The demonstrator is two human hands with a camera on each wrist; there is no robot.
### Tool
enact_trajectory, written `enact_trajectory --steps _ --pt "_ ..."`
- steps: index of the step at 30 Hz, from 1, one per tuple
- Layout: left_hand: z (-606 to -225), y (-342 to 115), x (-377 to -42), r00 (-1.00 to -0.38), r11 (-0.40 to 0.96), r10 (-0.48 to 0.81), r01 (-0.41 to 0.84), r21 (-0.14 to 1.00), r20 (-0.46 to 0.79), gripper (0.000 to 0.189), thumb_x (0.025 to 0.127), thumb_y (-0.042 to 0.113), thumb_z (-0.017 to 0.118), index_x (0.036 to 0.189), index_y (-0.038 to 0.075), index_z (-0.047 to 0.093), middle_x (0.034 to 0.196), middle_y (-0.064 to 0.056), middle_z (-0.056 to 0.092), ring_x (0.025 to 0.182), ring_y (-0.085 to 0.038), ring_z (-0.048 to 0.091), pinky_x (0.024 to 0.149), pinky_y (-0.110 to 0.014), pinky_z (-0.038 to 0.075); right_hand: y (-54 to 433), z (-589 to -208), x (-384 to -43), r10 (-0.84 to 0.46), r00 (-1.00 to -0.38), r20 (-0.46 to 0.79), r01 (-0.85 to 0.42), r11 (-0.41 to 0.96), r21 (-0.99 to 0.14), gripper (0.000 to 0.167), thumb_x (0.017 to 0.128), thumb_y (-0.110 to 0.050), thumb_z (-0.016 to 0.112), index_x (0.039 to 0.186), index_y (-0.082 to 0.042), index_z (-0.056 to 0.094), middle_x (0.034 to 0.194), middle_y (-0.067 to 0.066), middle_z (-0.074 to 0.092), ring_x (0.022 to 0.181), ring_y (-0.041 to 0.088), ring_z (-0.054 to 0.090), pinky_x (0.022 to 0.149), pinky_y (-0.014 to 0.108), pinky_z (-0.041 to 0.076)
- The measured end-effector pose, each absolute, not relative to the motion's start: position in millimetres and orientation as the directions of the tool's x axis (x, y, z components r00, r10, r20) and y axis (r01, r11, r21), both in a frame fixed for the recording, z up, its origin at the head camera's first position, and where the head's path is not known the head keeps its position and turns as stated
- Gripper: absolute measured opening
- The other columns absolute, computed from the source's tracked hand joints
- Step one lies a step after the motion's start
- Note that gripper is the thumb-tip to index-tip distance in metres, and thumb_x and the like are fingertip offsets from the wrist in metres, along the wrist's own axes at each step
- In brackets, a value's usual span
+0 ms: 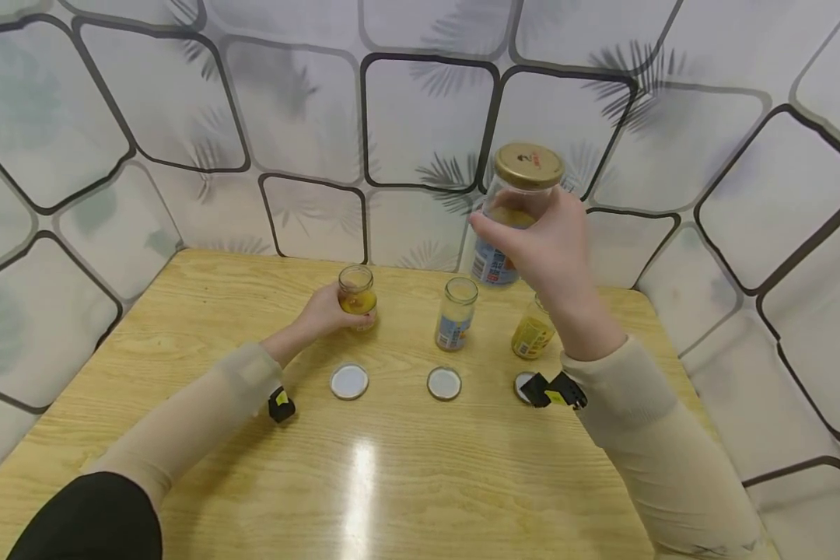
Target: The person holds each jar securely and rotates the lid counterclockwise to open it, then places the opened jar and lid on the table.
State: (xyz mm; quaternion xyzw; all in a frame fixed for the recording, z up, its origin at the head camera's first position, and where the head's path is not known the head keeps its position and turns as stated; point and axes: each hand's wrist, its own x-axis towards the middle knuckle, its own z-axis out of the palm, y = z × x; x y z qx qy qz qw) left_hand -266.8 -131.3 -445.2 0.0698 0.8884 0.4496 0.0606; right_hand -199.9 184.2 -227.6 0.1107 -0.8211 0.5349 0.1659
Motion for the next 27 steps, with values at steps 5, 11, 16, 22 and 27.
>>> enact_trajectory --steps 5,11,16,22,27 --pt "-446 -131 -265 -0.983 0.581 0.175 0.060 0.812 -0.052 0.073 0.085 0.023 0.091 0.143 -0.002 0.056 0.141 -0.022 0.066 0.132 -0.039 0.063 0.117 -0.052 0.049 171 -232 -184 -0.101 -0.930 0.354 -0.362 0.422 -0.832 0.016 0.091 -0.018 0.084 0.099 -0.018 0.071 0.093 -0.019 0.077 0.092 0.008 0.072 0.058 0.027 0.055" --pt "-444 -131 -264 -0.985 0.588 0.166 0.057 0.807 -0.051 0.073 0.085 0.025 0.091 0.143 -0.002 0.056 0.141 -0.022 0.066 0.132 -0.039 0.062 0.117 -0.053 0.049 160 -241 -170 -0.180 -0.933 0.311 -0.359 0.421 -0.833 0.022 0.090 -0.018 0.085 0.106 -0.011 0.071 0.099 -0.014 0.078 0.101 0.009 0.073 0.075 0.027 0.058" --pt "-445 -131 -266 -0.986 0.595 0.162 0.057 0.802 -0.050 0.074 0.084 0.027 0.091 0.143 -0.002 0.057 0.141 -0.022 0.066 0.133 -0.039 0.062 0.117 -0.052 0.049 153 -253 -165 -0.215 -0.940 0.265 -0.334 0.419 -0.844 0.026 0.091 -0.019 0.085 0.110 -0.008 0.071 0.108 0.000 0.078 0.105 0.012 0.072 0.082 0.034 0.059" --pt "-445 -131 -267 -0.985 0.590 0.164 0.056 0.805 -0.052 0.075 0.084 0.028 0.091 0.144 -0.002 0.056 0.142 -0.022 0.066 0.133 -0.039 0.062 0.118 -0.053 0.049 146 -272 -166 -0.262 -0.941 0.216 -0.304 0.369 -0.878 0.021 0.090 -0.012 0.084 0.104 -0.003 0.072 0.113 0.013 0.076 0.107 0.019 0.072 0.099 0.045 0.056" --pt "-445 -131 -264 -0.986 0.588 0.159 0.051 0.807 -0.053 0.076 0.084 0.028 0.091 0.144 -0.002 0.055 0.142 -0.022 0.065 0.133 -0.040 0.062 0.118 -0.053 0.048 142 -290 -167 -0.264 -0.944 0.199 -0.296 0.408 -0.864 0.024 0.089 -0.012 0.085 0.108 -0.002 0.074 0.112 0.015 0.078 0.102 0.015 0.073 0.096 0.043 0.059"
